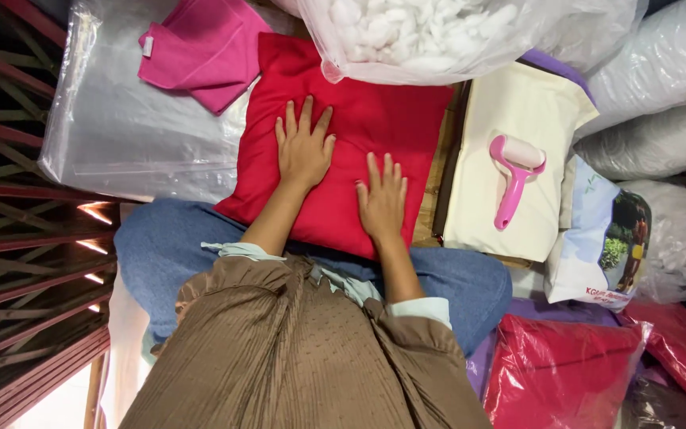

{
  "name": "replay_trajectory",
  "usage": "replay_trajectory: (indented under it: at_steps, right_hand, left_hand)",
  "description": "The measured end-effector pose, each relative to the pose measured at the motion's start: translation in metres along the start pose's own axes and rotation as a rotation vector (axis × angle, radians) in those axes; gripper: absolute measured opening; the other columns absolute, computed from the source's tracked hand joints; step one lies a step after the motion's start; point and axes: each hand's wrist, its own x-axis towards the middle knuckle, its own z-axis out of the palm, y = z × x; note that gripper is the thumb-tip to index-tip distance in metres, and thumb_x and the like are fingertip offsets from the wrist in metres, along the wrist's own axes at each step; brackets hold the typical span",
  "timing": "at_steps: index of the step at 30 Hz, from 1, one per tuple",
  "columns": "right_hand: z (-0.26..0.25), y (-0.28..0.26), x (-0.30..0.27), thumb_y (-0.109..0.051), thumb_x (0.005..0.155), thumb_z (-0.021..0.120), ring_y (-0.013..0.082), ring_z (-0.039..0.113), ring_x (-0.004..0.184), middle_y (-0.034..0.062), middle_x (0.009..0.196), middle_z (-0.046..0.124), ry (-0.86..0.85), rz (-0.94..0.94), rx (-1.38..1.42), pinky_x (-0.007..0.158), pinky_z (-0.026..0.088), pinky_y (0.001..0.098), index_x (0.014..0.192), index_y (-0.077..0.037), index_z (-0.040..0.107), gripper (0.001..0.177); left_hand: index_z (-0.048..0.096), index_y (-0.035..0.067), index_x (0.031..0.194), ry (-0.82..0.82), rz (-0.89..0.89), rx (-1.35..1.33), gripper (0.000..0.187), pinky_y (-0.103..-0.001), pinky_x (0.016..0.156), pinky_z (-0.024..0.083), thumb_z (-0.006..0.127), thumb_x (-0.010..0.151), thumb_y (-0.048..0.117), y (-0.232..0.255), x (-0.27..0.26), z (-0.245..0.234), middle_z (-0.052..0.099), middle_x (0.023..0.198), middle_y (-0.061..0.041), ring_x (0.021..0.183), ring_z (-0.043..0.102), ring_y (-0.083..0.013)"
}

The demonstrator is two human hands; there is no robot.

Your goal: Stuffing a red pillowcase with fiberfill, lint rolling the exterior, and packaging it in a plastic bag.

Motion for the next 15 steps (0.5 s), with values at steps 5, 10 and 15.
replay_trajectory:
  at_steps: [5, 10, 15]
  right_hand:
    - [-0.002, 0.044, 0.000, -0.055, 0.103, 0.050, 0.0451, 0.038, 0.146, 0.0172, 0.162, 0.036, -0.062, 0.129, -0.058, 0.112, 0.036, 0.0662, 0.162, -0.030, 0.032, 0.067]
    - [-0.026, -0.016, -0.069, -0.051, 0.083, 0.074, 0.0518, 0.026, 0.149, 0.0234, 0.165, 0.024, -0.275, -0.202, 0.077, 0.117, 0.025, 0.0679, 0.163, -0.031, 0.029, 0.094]
    - [-0.010, -0.003, -0.075, -0.025, 0.085, 0.075, 0.0478, 0.032, 0.149, 0.0234, 0.166, 0.024, -0.219, -0.258, -0.104, 0.117, 0.032, 0.0635, 0.163, -0.034, 0.029, 0.091]
  left_hand:
    - [0.049, 0.028, 0.152, -0.122, 0.105, -0.156, 0.053, -0.059, 0.124, 0.018, 0.055, 0.101, 0.040, -0.021, -0.035, 0.010, 0.038, 0.161, -0.010, 0.154, 0.028, -0.0346]
    - [0.057, 0.022, 0.146, -0.246, 0.129, -0.143, 0.052, -0.056, 0.125, 0.016, 0.045, 0.104, 0.050, -0.015, -0.110, -0.006, 0.041, 0.160, -0.011, 0.156, 0.021, -0.0359]
    - [0.056, 0.020, 0.147, -0.330, 0.197, -0.106, 0.066, -0.056, 0.126, 0.012, 0.041, 0.102, 0.064, -0.008, -0.129, -0.032, 0.036, 0.164, -0.013, 0.157, 0.018, -0.0371]
